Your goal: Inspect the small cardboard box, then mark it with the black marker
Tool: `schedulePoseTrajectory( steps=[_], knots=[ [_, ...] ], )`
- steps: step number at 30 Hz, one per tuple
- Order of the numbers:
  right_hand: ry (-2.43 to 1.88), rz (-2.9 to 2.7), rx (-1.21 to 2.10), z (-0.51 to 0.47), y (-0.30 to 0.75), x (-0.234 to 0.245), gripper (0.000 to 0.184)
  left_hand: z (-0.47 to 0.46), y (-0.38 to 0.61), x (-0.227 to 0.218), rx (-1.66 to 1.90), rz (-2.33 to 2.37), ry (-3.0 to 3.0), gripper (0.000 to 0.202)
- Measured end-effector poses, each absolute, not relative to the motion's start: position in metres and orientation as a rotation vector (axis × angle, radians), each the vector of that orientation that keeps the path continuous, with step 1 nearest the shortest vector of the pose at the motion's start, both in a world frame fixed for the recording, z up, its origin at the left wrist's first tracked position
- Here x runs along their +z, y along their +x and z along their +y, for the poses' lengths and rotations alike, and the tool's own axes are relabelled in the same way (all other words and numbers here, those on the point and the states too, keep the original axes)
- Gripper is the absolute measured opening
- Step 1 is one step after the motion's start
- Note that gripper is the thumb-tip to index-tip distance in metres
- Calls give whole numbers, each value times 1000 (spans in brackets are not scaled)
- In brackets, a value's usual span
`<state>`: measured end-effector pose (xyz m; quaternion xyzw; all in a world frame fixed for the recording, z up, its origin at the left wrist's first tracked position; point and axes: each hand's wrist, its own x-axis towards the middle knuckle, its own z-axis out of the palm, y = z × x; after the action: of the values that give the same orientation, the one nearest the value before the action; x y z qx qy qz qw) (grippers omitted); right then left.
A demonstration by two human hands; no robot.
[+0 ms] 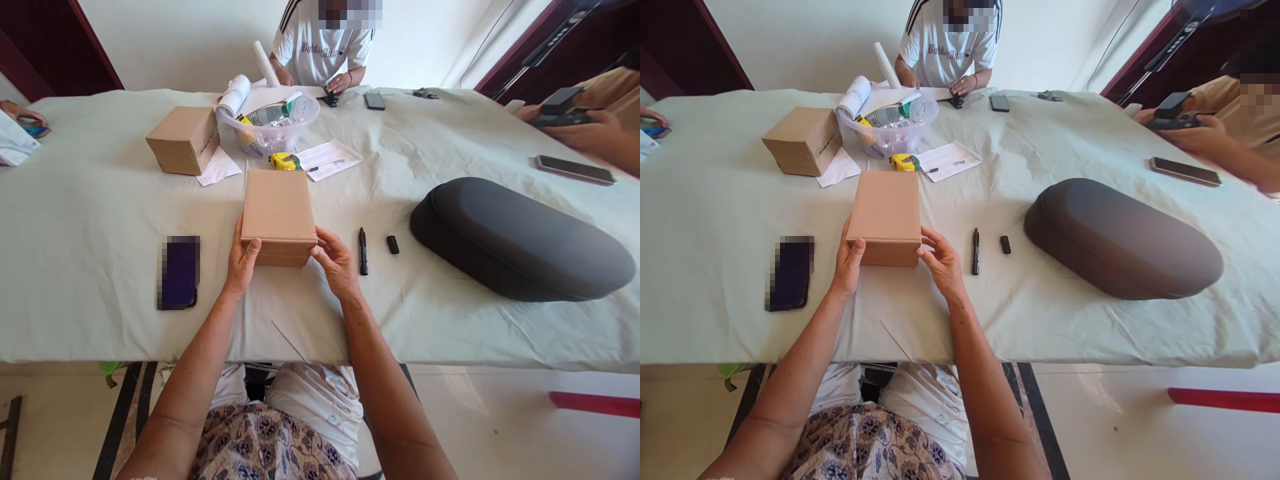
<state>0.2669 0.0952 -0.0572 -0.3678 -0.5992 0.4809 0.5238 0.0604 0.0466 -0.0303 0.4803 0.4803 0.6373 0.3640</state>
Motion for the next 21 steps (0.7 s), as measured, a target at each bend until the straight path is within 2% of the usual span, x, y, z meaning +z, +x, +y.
schedulePoseTrajectory(
  steps=[3,7,15,17,21],
  knots=[
    [-966,-1565,1095,98,274,-63,54,46,60,-32,1625,1260,1234,77],
    [-1125,-1784,856,99,283,-69,47,47,58,-34,1618,1246,1247,76],
    [-1207,-2094,554,100,281,-74,25,52,54,-41,1630,1268,1202,84],
    [-1210,-2098,533,100,280,-75,31,53,54,-43,1626,1267,1208,87],
    [-1221,-1910,631,101,279,-77,57,54,56,-48,1562,1256,1251,97]
  ],
)
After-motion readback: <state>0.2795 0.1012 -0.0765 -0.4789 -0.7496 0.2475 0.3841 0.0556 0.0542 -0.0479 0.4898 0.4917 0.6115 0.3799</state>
